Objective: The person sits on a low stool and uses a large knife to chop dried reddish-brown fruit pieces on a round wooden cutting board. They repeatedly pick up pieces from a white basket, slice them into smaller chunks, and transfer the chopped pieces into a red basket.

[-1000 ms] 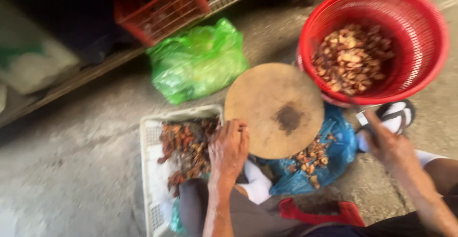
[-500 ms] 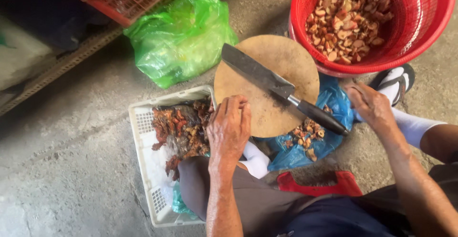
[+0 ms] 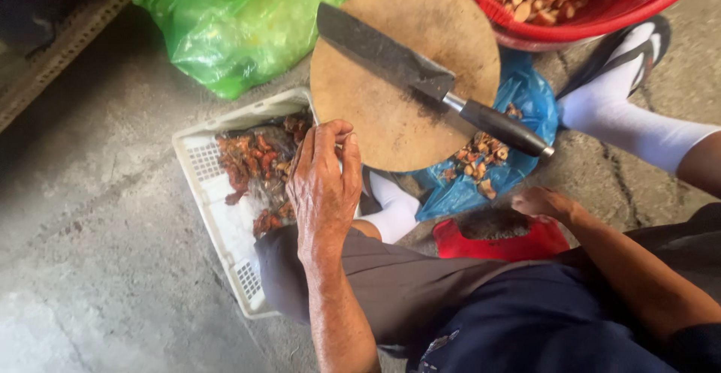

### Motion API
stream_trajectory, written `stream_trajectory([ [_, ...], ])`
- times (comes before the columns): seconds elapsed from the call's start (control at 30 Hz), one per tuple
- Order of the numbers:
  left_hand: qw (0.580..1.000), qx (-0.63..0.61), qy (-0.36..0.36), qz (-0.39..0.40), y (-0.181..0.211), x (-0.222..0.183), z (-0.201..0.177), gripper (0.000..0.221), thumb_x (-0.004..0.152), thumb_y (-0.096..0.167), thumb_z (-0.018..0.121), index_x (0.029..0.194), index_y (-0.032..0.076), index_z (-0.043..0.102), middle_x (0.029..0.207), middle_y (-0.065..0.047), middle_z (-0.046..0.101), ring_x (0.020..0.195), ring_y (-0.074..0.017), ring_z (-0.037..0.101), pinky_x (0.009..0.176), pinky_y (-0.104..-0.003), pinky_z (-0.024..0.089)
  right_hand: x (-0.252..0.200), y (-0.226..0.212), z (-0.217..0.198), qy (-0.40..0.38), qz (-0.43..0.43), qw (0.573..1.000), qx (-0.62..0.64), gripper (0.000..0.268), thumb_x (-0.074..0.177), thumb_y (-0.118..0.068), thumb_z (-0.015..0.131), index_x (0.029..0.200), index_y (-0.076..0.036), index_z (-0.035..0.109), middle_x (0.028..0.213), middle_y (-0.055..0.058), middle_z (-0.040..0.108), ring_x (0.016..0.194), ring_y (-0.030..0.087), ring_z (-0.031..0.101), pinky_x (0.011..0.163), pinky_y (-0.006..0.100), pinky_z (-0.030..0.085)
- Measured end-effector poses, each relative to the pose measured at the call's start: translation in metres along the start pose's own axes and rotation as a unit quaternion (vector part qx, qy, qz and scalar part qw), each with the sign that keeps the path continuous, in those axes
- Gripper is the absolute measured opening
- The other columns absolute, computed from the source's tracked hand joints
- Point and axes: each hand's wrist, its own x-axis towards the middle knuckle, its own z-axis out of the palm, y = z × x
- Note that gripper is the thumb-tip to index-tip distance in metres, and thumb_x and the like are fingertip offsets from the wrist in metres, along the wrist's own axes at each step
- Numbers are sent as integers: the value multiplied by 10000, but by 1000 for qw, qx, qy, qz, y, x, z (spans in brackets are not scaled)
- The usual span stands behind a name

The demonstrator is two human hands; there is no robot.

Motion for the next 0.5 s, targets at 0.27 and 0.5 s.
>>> stream_trajectory([
  [0.27,1000,-2,-11,-29,-6,-5,-1,130,999,125,647,1113,62,646,1005,-91,709,864,-248,712,759,-382,563,29,-53,29,22,72,997,-29,441,1034,-462,458,962,-117,723,645,24,675,471,177,642,459,321,501],
  [0.5,1000,10,-2,14,-6,-3,-2,132,1004,123,650,1126,75,647,997,-79,702,886,-230,715,788,-380,563,9,-65,20,198,26,960,-198,486,1030,-568,431,1102,-114,593,740,102,754,658,259,744,650,455,612],
])
